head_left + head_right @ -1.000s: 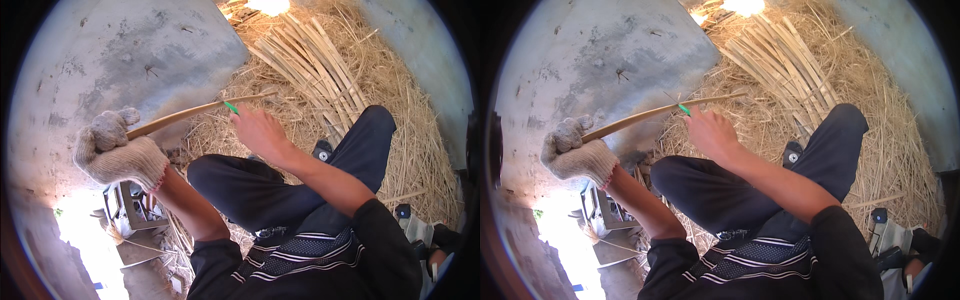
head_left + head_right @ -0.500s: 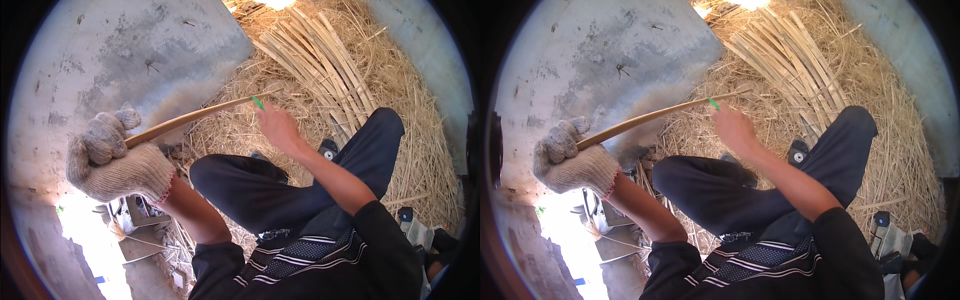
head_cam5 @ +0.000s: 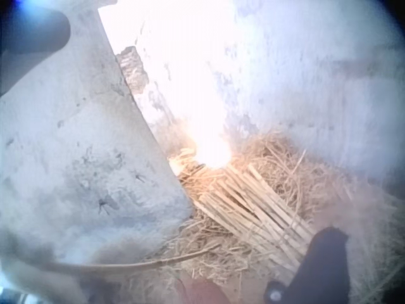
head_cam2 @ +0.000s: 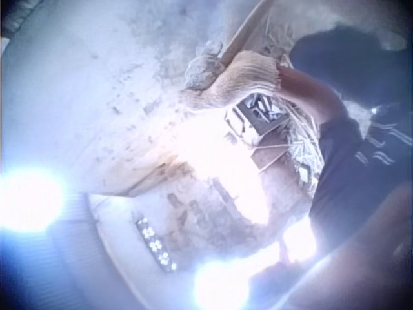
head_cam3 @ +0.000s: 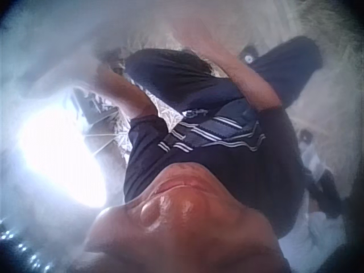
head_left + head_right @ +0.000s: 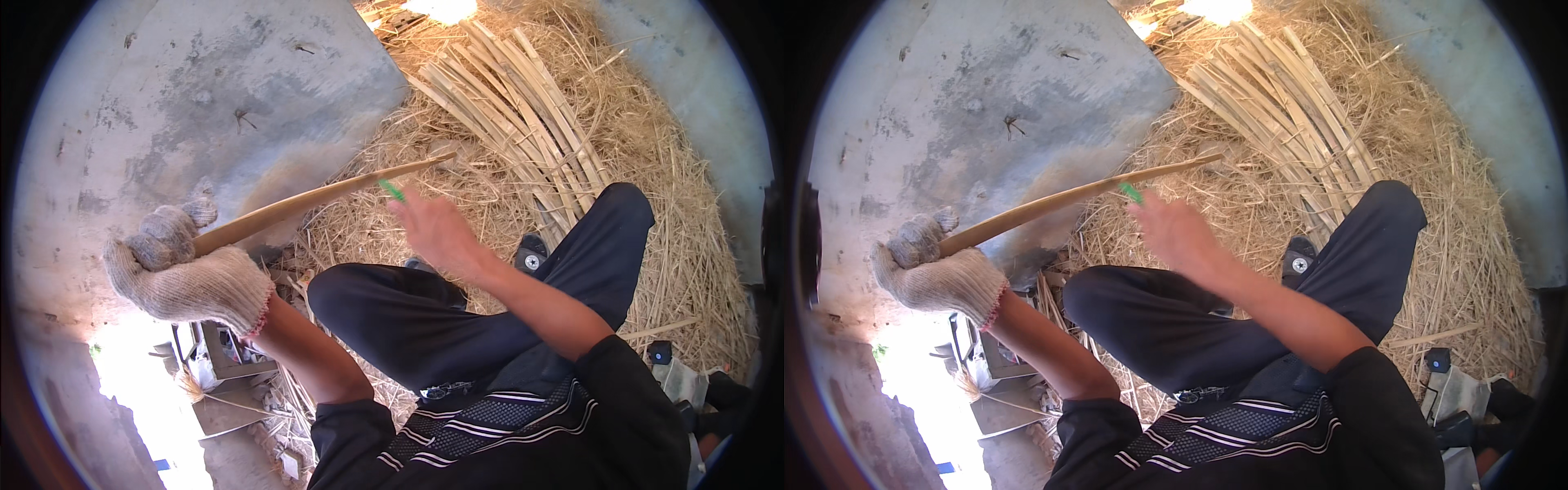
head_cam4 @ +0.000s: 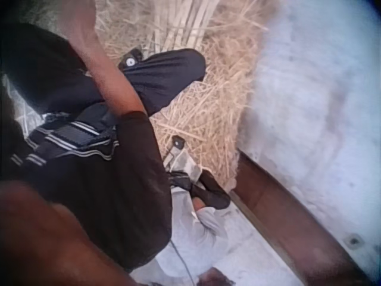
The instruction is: The person sits cross-legged on a bed of straw and uses a green-handled knife to peel the outer layer off a long bamboo stick. They hold the stick with a gloved left hand and scrape the surface with the knife in their right hand, generating thin shavings that fall onto the straw.
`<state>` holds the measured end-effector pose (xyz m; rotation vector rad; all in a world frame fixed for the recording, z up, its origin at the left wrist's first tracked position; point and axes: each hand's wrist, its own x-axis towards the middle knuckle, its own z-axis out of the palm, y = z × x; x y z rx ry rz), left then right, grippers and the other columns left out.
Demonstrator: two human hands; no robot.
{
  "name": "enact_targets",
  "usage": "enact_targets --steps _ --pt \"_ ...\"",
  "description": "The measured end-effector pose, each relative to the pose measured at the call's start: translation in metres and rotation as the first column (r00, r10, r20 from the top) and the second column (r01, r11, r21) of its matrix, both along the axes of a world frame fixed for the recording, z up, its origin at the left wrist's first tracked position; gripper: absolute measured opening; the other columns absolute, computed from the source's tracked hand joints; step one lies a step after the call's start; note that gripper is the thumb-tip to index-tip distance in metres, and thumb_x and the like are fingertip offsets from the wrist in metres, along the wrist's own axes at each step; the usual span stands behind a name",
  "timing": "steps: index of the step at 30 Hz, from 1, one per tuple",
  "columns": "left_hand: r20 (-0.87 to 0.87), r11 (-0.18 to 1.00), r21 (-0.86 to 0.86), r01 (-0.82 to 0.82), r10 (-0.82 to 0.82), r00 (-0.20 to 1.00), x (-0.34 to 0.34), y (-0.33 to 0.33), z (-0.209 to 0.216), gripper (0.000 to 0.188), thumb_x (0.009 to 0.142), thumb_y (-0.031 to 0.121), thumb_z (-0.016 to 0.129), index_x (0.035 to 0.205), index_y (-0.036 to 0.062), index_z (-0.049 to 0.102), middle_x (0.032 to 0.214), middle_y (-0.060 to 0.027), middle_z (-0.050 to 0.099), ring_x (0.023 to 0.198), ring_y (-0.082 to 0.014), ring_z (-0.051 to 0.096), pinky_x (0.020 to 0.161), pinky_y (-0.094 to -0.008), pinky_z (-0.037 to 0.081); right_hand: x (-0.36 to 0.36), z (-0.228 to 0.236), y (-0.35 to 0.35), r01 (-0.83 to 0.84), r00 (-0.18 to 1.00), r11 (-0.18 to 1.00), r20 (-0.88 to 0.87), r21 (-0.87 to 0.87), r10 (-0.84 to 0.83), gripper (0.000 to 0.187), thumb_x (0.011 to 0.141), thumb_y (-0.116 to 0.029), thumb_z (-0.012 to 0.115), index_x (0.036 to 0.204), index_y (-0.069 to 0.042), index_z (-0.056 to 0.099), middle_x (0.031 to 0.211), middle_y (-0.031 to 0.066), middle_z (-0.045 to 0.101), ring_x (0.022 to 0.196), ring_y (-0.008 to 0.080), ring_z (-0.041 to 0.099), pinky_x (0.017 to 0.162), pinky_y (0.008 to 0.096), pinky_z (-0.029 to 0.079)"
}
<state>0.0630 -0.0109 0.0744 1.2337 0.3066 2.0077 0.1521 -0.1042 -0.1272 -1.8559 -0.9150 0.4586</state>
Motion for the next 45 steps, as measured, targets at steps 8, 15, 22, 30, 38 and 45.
enact_targets --steps 8,15,22,30,38,45 --pt "-0.007 0.99 -0.115 -0.085 0.085 0.996 0.001 -0.013 0.014 0.035 0.095 0.019 0.046 0.062 0.0176 0.034 0.056 0.0043 0.03 0.043 -0.0096 0.03 0.051 -0.0308 0.038 -0.037 0.044 -0.018 -0.087 0.995 0.938 0.074 0.336 0.066 0.026 0.098 -0.027 0.051 0.096 -0.001 0.05 0.051 0.0198 0.053 0.049 0.0407 0.059 0.044 0.048 0.045" --pt "0.017 0.992 -0.089 0.086 -0.085 0.996 0.001 -0.004 0.015 0.037 0.093 0.018 0.048 0.06 0.0188 0.031 0.053 0.0048 0.023 0.043 -0.0101 0.023 0.047 -0.0305 0.027 -0.002 -0.038 0.007 0.127 0.942 0.992 0.314 -0.014 -0.116 0.028 0.1 -0.025 0.048 0.103 0.002 0.053 0.058 0.0176 0.059 0.049 0.0379 0.06 0.046 0.0445 0.05" --pt "0.0 0.993 -0.05 0.107 -0.107 0.994 -0.001 -0.01 0.01 0.04 0.091 0.02 0.047 0.057 0.0206 0.026 0.051 0.0051 0.02 0.042 -0.0095 0.019 0.044 -0.0298 0.021 -0.004 0.0 -0.006 0.064 0.983 0.998 0.176 -0.022 -0.059 0.028 0.101 -0.026 0.044 0.104 0.0 0.055 0.056 0.017 0.058 0.049 0.0358 0.061 0.044 0.0464 0.048" --pt "-0.085 0.978 0.07 0.196 -0.19 0.978 -0.003 -0.003 0.011 0.039 0.089 0.018 0.045 0.055 0.0214 0.026 0.048 0.0059 0.02 0.041 -0.0084 0.018 0.044 -0.0279 0.019 0.004 -0.037 0.008 0.198 0.979 0.975 0.077 -0.104 -0.19 0.029 0.103 -0.026 0.043 0.103 0.0 0.054 0.053 0.0136 0.058 0.047 0.0309 0.061 0.042 0.0445 0.047" --pt "-0.042 0.988 -0.004 0.157 -0.157 0.987 0.0 -0.007 0.011 0.042 0.086 0.021 0.05 0.051 0.0228 0.026 0.045 0.0074 0.022 0.037 -0.0066 0.021 0.037 -0.0266 0.018 -0.02 0.007 -0.013 0.016 0.994 0.988 0.107 0.154 -0.033 0.027 0.1 -0.026 0.049 0.1 0.001 0.052 0.055 0.0181 0.057 0.049 0.0367 0.06 0.046 0.0457 0.047" --pt "-0.02 0.998 0.032 0.049 -0.048 0.999 0.012 -0.01 0.018 0.035 0.088 0.016 0.045 0.058 0.0219 0.027 0.05 0.006 0.023 0.041 -0.0078 0.022 0.044 -0.0269 0.023 -0.021 -0.01 0.016 0.048 0.957 0.939 0.253 0.341 -0.141 0.021 0.098 -0.023 0.053 0.096 -0.002 0.05 0.051 0.0172 0.056 0.049 0.035 0.062 0.044 0.0455 0.049"
